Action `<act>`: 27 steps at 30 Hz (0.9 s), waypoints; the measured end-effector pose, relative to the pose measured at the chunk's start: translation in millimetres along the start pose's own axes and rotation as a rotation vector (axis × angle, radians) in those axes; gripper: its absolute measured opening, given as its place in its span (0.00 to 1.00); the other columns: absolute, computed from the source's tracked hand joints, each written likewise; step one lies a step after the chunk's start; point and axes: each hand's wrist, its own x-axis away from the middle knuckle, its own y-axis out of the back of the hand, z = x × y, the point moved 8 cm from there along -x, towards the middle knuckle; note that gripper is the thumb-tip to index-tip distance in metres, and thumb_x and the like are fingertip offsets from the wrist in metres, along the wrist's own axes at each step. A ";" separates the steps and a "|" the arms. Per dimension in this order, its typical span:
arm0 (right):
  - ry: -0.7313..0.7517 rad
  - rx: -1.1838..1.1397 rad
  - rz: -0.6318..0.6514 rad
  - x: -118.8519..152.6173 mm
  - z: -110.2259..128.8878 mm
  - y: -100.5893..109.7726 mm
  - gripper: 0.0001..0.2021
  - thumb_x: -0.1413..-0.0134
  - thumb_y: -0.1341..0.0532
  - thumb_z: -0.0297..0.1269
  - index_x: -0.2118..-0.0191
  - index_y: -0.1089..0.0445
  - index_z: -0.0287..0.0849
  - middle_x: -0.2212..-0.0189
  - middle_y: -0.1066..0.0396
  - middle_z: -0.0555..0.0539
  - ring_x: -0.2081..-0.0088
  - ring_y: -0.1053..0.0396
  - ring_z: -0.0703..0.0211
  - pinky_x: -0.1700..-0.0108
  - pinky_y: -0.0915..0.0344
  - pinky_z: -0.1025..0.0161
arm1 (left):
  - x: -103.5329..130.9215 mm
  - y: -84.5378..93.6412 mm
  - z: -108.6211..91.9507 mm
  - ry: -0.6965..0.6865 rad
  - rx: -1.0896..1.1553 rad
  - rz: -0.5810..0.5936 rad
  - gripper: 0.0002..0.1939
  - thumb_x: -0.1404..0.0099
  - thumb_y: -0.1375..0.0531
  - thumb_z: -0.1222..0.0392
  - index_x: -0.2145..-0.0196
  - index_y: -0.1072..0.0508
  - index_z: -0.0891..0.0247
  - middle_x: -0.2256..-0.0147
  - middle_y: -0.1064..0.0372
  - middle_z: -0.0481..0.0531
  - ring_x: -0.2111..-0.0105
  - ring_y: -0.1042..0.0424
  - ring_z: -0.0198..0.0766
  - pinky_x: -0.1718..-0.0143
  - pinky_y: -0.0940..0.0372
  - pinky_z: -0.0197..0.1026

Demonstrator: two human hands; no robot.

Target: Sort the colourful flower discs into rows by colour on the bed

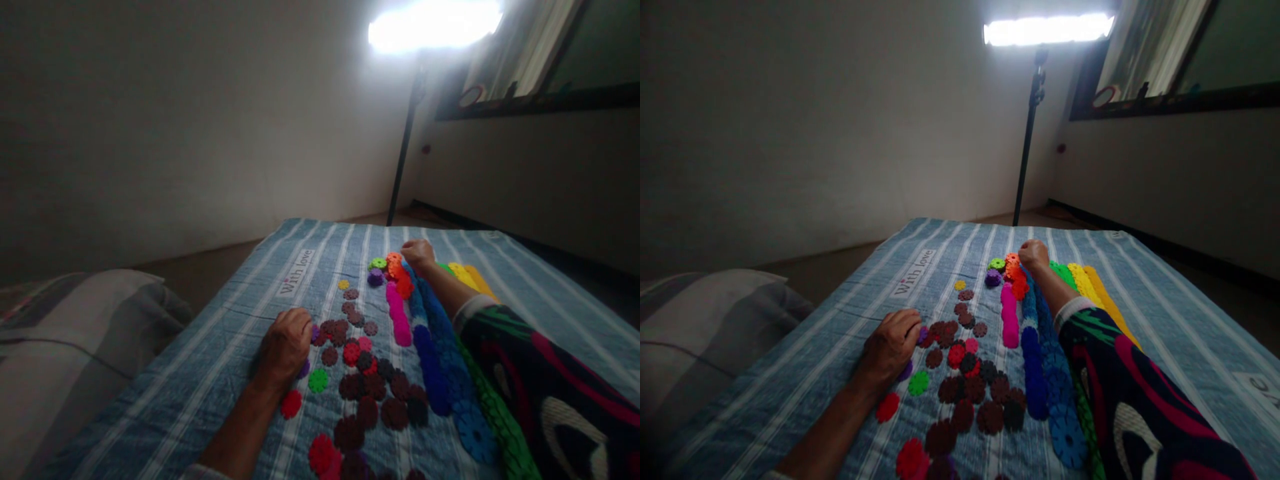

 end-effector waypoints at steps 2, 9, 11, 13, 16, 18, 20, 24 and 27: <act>0.019 0.028 0.034 4.6 -2.5 6.3 0.13 0.39 0.40 0.41 0.54 0.29 0.39 0.56 0.29 0.44 0.57 0.29 0.55 0.57 0.32 0.57 | -0.6 0.0 -0.5 -0.002 0.001 0.004 0.10 0.36 0.48 0.66 0.72 0.30 0.61 0.66 0.27 0.53 0.64 0.30 0.40 0.60 0.35 0.43; 0.128 0.123 0.133 38.3 -11.2 14.9 0.16 0.51 0.35 0.48 0.62 0.23 0.40 0.71 0.24 0.47 0.64 0.27 0.54 0.68 0.40 0.66 | -0.9 -0.5 -1.2 0.001 0.015 0.012 0.10 0.36 0.49 0.66 0.73 0.30 0.60 0.66 0.27 0.53 0.63 0.30 0.40 0.59 0.35 0.43; 0.142 0.146 0.142 45.6 -8.3 13.3 0.22 0.51 0.36 0.51 0.57 0.24 0.39 0.65 0.24 0.44 0.61 0.27 0.53 0.66 0.39 0.65 | -1.2 -1.0 0.4 0.013 0.017 0.015 0.11 0.36 0.49 0.66 0.72 0.30 0.60 0.67 0.27 0.53 0.64 0.30 0.41 0.59 0.35 0.44; 0.150 0.173 0.140 50.1 -2.3 11.5 0.27 0.52 0.36 0.54 0.52 0.27 0.39 0.59 0.24 0.41 0.57 0.28 0.50 0.64 0.38 0.64 | -1.6 -1.3 1.8 0.022 0.019 0.015 0.11 0.36 0.49 0.66 0.72 0.30 0.60 0.67 0.27 0.53 0.63 0.30 0.41 0.59 0.35 0.44; 0.149 0.218 0.137 53.3 8.4 7.9 0.30 0.54 0.35 0.56 0.50 0.30 0.41 0.55 0.26 0.39 0.54 0.29 0.46 0.62 0.38 0.61 | -1.8 -1.3 1.9 0.016 0.027 0.015 0.10 0.36 0.49 0.65 0.71 0.29 0.60 0.66 0.26 0.53 0.63 0.30 0.40 0.58 0.35 0.44; 0.134 0.245 0.136 54.4 13.2 5.1 0.31 0.55 0.35 0.57 0.50 0.31 0.40 0.55 0.26 0.37 0.54 0.29 0.44 0.62 0.38 0.60 | -1.5 -1.0 1.6 0.017 0.030 0.016 0.11 0.36 0.49 0.66 0.71 0.29 0.60 0.66 0.27 0.53 0.63 0.30 0.40 0.58 0.35 0.44; 0.116 0.264 0.132 54.9 15.4 2.6 0.32 0.55 0.36 0.58 0.49 0.33 0.39 0.54 0.27 0.35 0.54 0.29 0.43 0.62 0.39 0.59 | -1.2 -0.5 0.9 0.019 0.032 0.015 0.11 0.36 0.50 0.65 0.71 0.29 0.60 0.66 0.27 0.53 0.63 0.30 0.40 0.57 0.35 0.44; 0.105 0.274 0.127 54.4 16.1 -0.6 0.33 0.52 0.38 0.58 0.47 0.37 0.37 0.53 0.28 0.33 0.53 0.29 0.41 0.62 0.39 0.58 | -1.0 0.2 -0.7 0.013 0.033 0.015 0.11 0.36 0.49 0.65 0.73 0.30 0.60 0.66 0.27 0.53 0.63 0.30 0.41 0.58 0.35 0.44; 0.118 0.273 0.126 53.0 16.6 -1.6 0.33 0.51 0.38 0.56 0.45 0.39 0.39 0.53 0.28 0.35 0.52 0.30 0.42 0.62 0.39 0.58 | -1.3 -0.1 -1.3 0.007 0.031 0.023 0.10 0.36 0.49 0.66 0.73 0.30 0.61 0.66 0.27 0.53 0.63 0.30 0.41 0.58 0.35 0.44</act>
